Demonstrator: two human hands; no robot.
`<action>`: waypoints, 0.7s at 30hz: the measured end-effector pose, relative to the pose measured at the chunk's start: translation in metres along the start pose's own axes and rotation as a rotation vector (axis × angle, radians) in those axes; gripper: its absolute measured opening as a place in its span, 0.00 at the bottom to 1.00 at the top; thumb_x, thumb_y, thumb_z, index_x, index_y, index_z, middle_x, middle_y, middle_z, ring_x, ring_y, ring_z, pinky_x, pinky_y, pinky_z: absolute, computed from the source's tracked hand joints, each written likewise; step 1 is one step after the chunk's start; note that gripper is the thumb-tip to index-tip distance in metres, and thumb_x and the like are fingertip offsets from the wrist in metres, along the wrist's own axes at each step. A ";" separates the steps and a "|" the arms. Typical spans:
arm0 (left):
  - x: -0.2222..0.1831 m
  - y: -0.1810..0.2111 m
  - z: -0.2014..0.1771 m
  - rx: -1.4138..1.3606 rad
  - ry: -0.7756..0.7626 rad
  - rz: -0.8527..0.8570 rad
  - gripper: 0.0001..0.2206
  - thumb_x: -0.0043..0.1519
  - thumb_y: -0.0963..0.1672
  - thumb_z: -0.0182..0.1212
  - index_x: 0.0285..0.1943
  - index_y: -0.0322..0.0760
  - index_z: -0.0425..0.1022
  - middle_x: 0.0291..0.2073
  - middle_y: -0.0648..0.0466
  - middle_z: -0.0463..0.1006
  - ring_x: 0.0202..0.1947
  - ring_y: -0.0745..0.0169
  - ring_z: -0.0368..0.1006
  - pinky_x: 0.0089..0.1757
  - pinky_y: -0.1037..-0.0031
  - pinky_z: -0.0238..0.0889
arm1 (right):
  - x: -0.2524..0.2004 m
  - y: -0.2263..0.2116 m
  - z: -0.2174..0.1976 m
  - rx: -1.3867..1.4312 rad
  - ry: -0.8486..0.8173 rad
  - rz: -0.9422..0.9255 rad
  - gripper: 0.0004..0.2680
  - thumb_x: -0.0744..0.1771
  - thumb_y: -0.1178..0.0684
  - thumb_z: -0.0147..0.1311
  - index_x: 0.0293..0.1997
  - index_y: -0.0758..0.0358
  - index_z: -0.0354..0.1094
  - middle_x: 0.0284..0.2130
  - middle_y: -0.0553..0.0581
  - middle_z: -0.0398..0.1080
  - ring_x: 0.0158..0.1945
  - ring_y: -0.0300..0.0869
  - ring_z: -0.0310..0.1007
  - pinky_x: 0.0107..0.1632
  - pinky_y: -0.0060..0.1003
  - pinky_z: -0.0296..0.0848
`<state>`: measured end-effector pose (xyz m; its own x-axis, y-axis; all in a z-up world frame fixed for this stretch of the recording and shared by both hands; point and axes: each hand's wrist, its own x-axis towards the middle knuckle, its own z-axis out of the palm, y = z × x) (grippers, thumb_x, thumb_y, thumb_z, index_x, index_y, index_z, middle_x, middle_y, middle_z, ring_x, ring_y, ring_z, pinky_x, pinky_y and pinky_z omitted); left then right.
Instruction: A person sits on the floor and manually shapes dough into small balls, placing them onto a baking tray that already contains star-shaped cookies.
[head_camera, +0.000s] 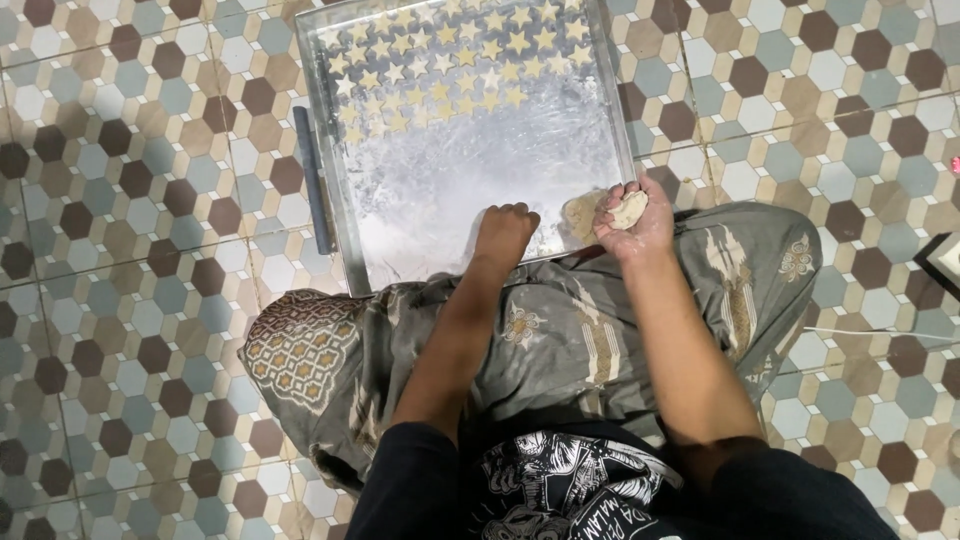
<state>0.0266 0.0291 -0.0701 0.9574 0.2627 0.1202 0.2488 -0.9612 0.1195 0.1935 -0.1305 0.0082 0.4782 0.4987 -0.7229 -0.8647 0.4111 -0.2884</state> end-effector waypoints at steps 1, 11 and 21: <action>-0.001 0.001 0.001 -0.003 -0.002 0.000 0.04 0.57 0.40 0.64 0.33 0.46 0.81 0.26 0.56 0.77 0.28 0.57 0.76 0.31 0.67 0.65 | -0.001 0.000 0.000 0.000 0.004 0.000 0.13 0.67 0.45 0.51 0.20 0.53 0.67 0.18 0.54 0.70 0.21 0.44 0.70 0.23 0.33 0.64; -0.007 0.006 -0.039 -0.513 -0.364 -0.131 0.05 0.58 0.39 0.64 0.40 0.39 0.83 0.35 0.44 0.82 0.39 0.37 0.80 0.40 0.54 0.71 | 0.006 0.004 -0.002 0.000 0.043 -0.004 0.13 0.67 0.45 0.50 0.19 0.53 0.67 0.17 0.55 0.70 0.20 0.45 0.71 0.24 0.34 0.65; 0.007 0.015 -0.066 -0.259 -0.372 0.230 0.03 0.57 0.41 0.68 0.37 0.38 0.83 0.34 0.50 0.81 0.38 0.44 0.80 0.40 0.57 0.73 | 0.016 0.017 -0.005 -0.035 0.068 0.010 0.13 0.67 0.43 0.50 0.20 0.52 0.66 0.18 0.53 0.70 0.20 0.43 0.70 0.23 0.34 0.66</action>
<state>0.0268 0.0224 -0.0021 0.9823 -0.0463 -0.1817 0.0262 -0.9256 0.3776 0.1854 -0.1191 -0.0118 0.4589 0.4489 -0.7668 -0.8750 0.3784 -0.3021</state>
